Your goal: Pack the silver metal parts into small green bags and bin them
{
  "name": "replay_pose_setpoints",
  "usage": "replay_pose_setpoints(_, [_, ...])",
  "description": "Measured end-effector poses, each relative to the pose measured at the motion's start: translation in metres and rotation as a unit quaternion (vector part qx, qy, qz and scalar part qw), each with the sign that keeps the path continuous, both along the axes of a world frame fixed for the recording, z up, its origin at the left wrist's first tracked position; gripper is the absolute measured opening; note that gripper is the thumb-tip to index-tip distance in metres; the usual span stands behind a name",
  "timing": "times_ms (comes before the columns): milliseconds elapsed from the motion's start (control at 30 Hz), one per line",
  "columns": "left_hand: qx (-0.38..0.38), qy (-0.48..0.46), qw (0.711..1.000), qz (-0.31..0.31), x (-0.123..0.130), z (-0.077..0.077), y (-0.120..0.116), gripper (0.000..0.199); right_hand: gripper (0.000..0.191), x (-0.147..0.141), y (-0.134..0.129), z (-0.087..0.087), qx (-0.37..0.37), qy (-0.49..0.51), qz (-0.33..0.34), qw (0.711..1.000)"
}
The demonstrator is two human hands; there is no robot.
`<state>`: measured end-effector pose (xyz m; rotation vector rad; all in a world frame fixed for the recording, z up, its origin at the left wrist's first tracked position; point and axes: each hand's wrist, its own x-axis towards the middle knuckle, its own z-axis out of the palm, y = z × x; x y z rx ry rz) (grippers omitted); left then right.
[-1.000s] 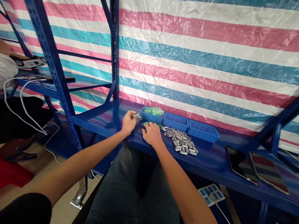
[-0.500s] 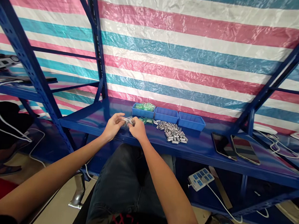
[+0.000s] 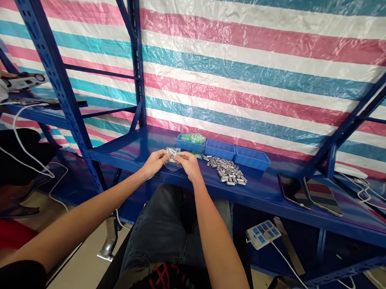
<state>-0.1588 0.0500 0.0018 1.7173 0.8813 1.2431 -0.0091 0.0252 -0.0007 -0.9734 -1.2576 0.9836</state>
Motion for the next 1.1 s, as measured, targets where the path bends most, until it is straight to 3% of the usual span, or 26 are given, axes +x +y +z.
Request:
replay_pose_setpoints(167, [0.011,0.019,1.000,0.013,-0.002,0.000,0.000,0.023,0.028,0.000,0.001,-0.004,0.009,-0.003,-0.006,1.000])
replay_pose_setpoints(400, [0.024,0.043,0.996,0.078,0.001,0.001,-0.005,0.016,0.025,0.002,0.002,-0.005,0.041,-0.014,-0.038,0.998])
replay_pose_setpoints(500, [-0.010,0.040,0.998,0.049,-0.001,0.004,-0.008,0.027,0.020,0.003,0.003,-0.005,0.053,-0.027,-0.052,0.997])
replay_pose_setpoints(600, [-0.055,0.015,0.998,-0.023,-0.005,0.010,-0.011,0.043,0.014,0.006,0.004,-0.005,0.061,-0.044,-0.086,0.993])
replay_pose_setpoints(700, [-0.090,-0.021,0.993,-0.077,-0.011,0.014,-0.010,0.048,0.010,0.006,0.003,-0.004,0.066,-0.057,-0.097,0.991])
replay_pose_setpoints(900, [-0.117,-0.062,0.990,-0.053,-0.011,0.009,-0.003,0.051,0.010,-0.001,-0.003,0.001,0.066,-0.089,-0.002,0.994])
replay_pose_setpoints(1000, [-0.108,-0.076,0.990,-0.044,-0.008,0.005,-0.002,0.044,0.016,-0.001,-0.002,0.002,0.047,-0.066,-0.004,0.997])
replay_pose_setpoints(1100, [-0.088,-0.090,0.992,-0.024,-0.005,0.003,-0.003,0.040,0.036,0.002,0.000,0.000,0.018,-0.022,-0.032,0.999])
